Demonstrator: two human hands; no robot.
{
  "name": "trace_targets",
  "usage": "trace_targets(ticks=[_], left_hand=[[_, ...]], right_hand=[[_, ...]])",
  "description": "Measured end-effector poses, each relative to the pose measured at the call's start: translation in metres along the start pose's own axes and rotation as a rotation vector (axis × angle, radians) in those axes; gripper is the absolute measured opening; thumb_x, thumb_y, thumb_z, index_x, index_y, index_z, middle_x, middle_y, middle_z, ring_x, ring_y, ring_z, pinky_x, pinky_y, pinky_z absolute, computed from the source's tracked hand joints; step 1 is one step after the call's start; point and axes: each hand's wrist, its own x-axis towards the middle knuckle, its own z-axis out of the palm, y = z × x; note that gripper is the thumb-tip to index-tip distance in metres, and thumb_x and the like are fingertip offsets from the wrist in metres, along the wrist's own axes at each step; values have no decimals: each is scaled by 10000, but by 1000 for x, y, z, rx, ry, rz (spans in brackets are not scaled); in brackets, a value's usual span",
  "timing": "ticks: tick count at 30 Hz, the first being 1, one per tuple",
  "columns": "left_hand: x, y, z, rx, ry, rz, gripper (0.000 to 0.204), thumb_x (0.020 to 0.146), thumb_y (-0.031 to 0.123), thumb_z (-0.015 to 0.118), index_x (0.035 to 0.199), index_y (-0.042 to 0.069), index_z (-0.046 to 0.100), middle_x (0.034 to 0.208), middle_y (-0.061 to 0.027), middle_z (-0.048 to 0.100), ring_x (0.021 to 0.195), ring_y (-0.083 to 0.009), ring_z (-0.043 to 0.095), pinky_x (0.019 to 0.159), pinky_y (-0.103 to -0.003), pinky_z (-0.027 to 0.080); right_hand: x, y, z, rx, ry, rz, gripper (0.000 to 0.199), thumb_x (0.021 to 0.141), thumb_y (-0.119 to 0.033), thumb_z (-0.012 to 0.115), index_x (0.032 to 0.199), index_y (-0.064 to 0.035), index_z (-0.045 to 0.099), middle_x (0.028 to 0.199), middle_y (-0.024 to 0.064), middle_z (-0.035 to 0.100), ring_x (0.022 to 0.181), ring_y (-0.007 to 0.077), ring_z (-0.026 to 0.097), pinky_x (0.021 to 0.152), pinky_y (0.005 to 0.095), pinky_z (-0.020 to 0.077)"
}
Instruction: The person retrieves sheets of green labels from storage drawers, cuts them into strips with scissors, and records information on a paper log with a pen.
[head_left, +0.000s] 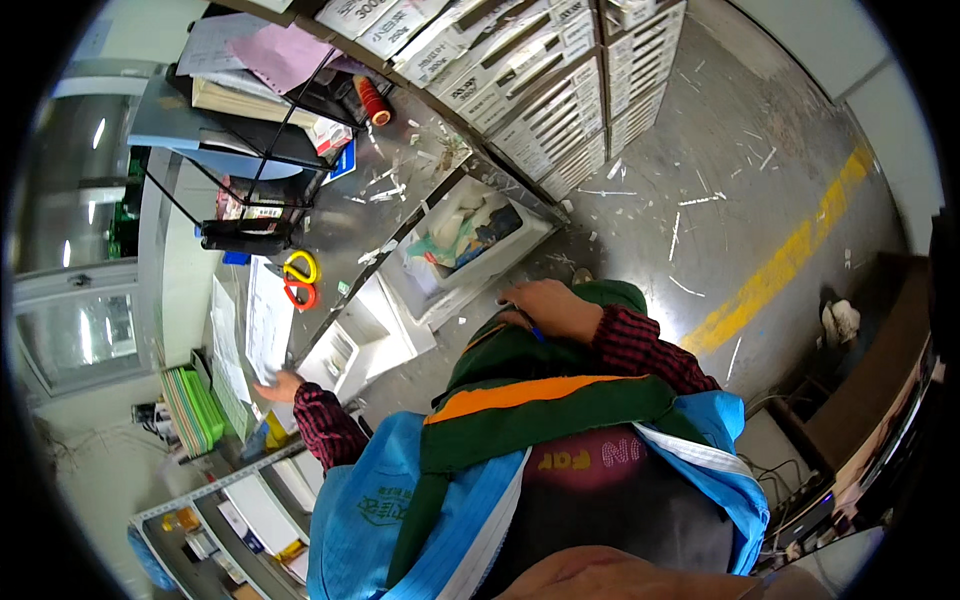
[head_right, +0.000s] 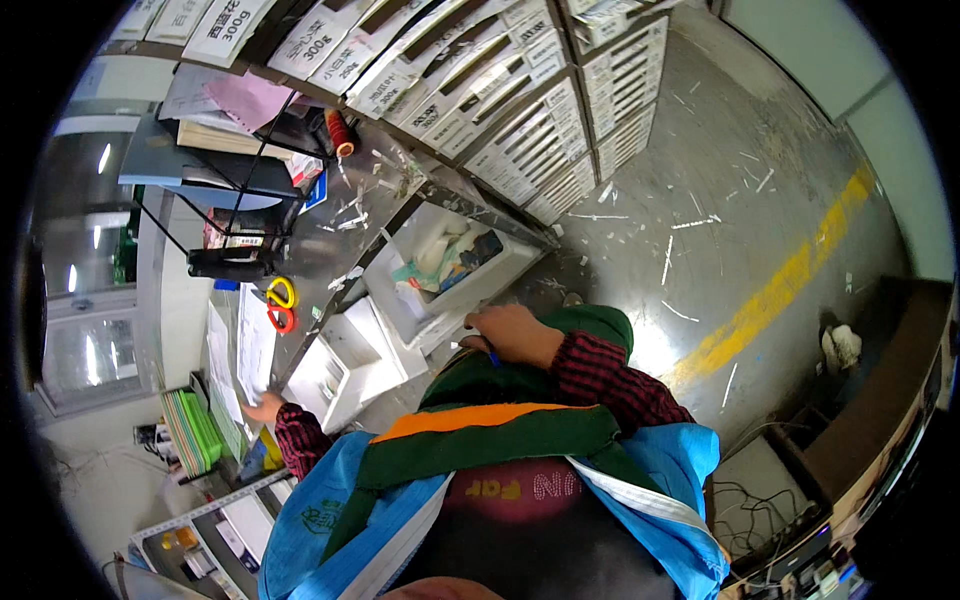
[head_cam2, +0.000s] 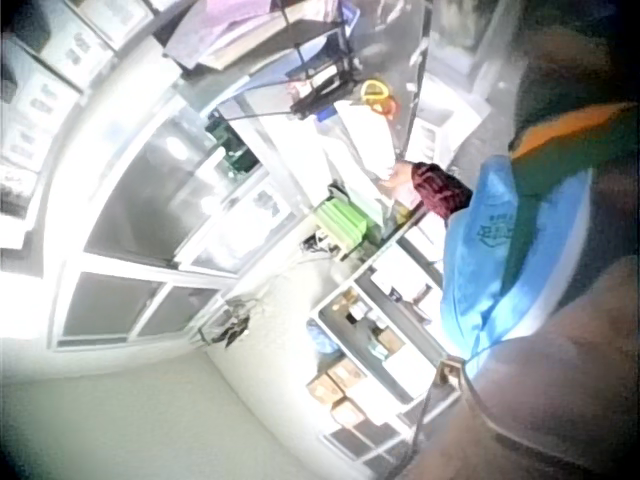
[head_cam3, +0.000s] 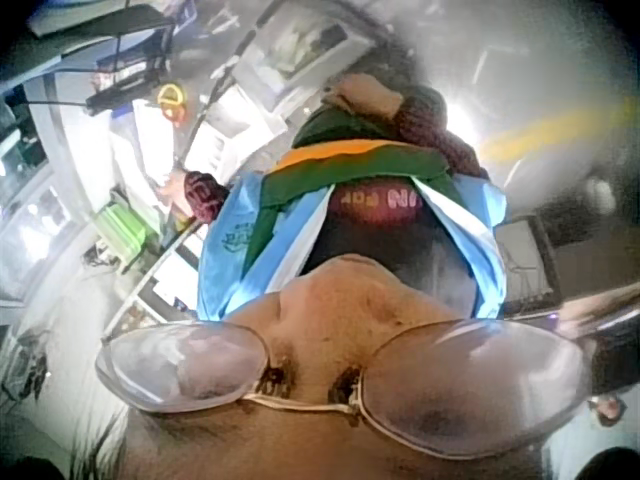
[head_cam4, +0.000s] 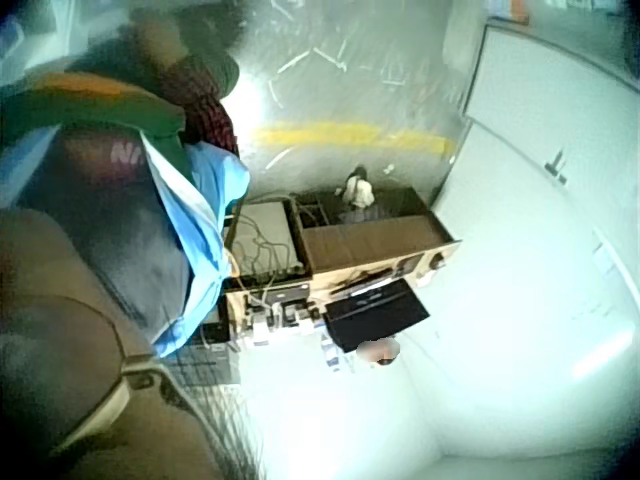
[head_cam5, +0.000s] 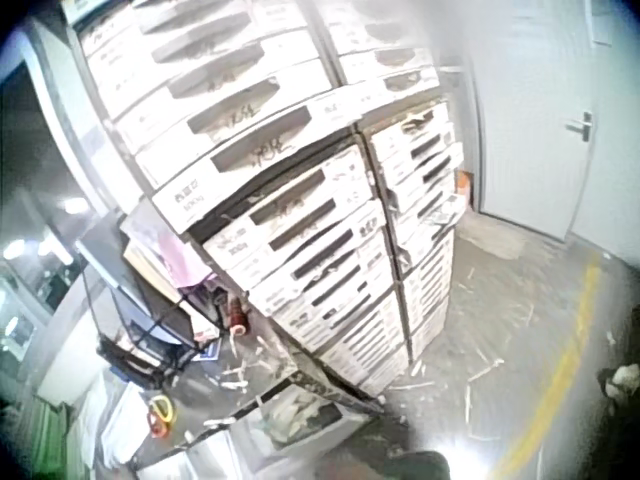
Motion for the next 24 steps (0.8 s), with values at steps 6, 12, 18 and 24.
trace_targets(ticks=[6,12,18,24], left_hand=[[-21,16,-28,-25,-121,-132,605,756,-9,504,1354,-45,423,1373,-222,460,1301,-317,415,1118,-379,269],[-75,27,-64,71,-82,-134,567,751,-29,496,1318,-35,475,1323,-210,507,1241,-292,477,1060,-363,334],[-184,-1,-90,-76,-226,-364,513,767,-88,526,1269,16,533,1188,-105,592,1015,-224,575,914,-322,445],[-325,113,-149,-271,-442,-640,549,768,-117,531,1289,55,519,1230,-63,576,999,-173,571,862,-286,468]], right_hand=[[16,9,-19,10,-178,-92,361,908,-402,550,1003,-60,614,895,180,644,854,378,621,733,484,478],[-1,20,-59,-11,-282,-107,334,907,-351,567,1065,-61,613,953,169,642,889,369,617,769,460,480],[-40,46,-97,2,-349,-118,365,914,-377,547,1050,-43,606,963,168,650,895,365,621,779,467,476],[-83,76,-125,-10,-457,-116,358,915,-380,544,1028,-45,602,921,167,634,881,365,611,758,470,476]])
